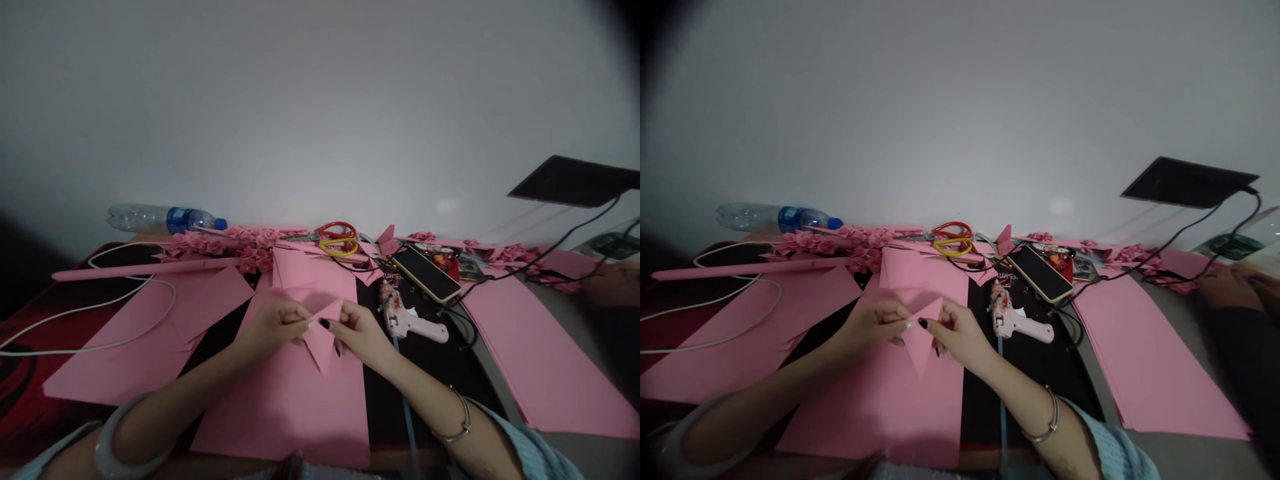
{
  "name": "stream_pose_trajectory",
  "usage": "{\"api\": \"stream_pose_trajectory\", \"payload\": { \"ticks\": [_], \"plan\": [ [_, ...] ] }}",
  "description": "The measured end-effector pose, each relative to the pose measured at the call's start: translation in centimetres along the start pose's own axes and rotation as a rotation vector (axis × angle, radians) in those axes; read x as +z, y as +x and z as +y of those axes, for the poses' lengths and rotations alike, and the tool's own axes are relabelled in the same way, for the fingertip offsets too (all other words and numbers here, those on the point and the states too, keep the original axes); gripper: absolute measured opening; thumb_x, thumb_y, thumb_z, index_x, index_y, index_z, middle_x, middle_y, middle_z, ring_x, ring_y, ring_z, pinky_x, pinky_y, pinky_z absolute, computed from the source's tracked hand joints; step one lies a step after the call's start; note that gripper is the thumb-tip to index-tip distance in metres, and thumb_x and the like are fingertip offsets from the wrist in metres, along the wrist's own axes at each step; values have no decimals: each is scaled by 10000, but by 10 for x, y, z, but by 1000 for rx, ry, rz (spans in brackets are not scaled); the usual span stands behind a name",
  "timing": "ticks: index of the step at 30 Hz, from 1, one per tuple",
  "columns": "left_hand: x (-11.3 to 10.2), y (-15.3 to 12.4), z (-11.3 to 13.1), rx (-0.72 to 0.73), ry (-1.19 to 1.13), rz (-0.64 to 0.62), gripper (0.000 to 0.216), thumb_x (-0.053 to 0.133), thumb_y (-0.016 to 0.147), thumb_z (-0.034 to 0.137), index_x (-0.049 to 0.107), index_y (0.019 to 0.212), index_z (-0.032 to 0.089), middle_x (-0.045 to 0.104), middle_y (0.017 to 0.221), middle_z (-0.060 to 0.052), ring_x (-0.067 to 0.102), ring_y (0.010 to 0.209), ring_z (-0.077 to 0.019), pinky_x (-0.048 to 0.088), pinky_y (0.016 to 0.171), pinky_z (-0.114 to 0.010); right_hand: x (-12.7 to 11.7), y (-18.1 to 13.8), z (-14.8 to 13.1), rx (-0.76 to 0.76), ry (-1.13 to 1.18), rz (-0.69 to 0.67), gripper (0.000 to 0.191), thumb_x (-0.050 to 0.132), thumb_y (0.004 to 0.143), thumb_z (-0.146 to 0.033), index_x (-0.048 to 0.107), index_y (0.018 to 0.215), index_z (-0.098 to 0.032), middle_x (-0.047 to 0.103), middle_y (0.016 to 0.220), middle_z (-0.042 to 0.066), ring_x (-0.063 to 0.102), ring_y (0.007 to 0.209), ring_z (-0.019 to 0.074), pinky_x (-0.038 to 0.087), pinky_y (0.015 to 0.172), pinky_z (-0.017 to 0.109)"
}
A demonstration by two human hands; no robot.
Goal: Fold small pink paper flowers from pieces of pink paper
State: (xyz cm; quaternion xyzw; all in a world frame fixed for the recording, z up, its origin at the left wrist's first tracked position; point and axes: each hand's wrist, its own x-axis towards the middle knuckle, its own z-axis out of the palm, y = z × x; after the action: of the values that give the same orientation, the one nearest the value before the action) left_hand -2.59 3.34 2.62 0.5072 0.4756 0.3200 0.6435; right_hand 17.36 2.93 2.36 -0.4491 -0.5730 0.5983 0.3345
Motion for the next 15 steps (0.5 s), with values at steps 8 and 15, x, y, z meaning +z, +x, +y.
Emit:
{"api": "stream_pose_trajectory", "payload": {
  "ticks": [8, 15],
  "plan": [
    [4, -4, 0, -16, -4, -121, 161, 794, 677, 330, 707, 636, 201, 716, 565, 0, 671, 535, -147, 566, 572, -232, -3, -3, -5, -86, -135, 200, 558, 532, 893, -633, 467, 537, -208, 499, 401, -34, 394, 334, 74, 280, 369, 211],
    [2, 2, -5, -8, -28, 28, 176, 805, 697, 339, 728, 747, 189, 724, 633, 2, 694, 577, -153, 574, 594, -229, -8, -2, -2, -179, -43, 309, 405, 456, 963, -557, 546, 804, -196, 601, 597, -13, 444, 380, 85, 328, 360, 204]
  ]
}}
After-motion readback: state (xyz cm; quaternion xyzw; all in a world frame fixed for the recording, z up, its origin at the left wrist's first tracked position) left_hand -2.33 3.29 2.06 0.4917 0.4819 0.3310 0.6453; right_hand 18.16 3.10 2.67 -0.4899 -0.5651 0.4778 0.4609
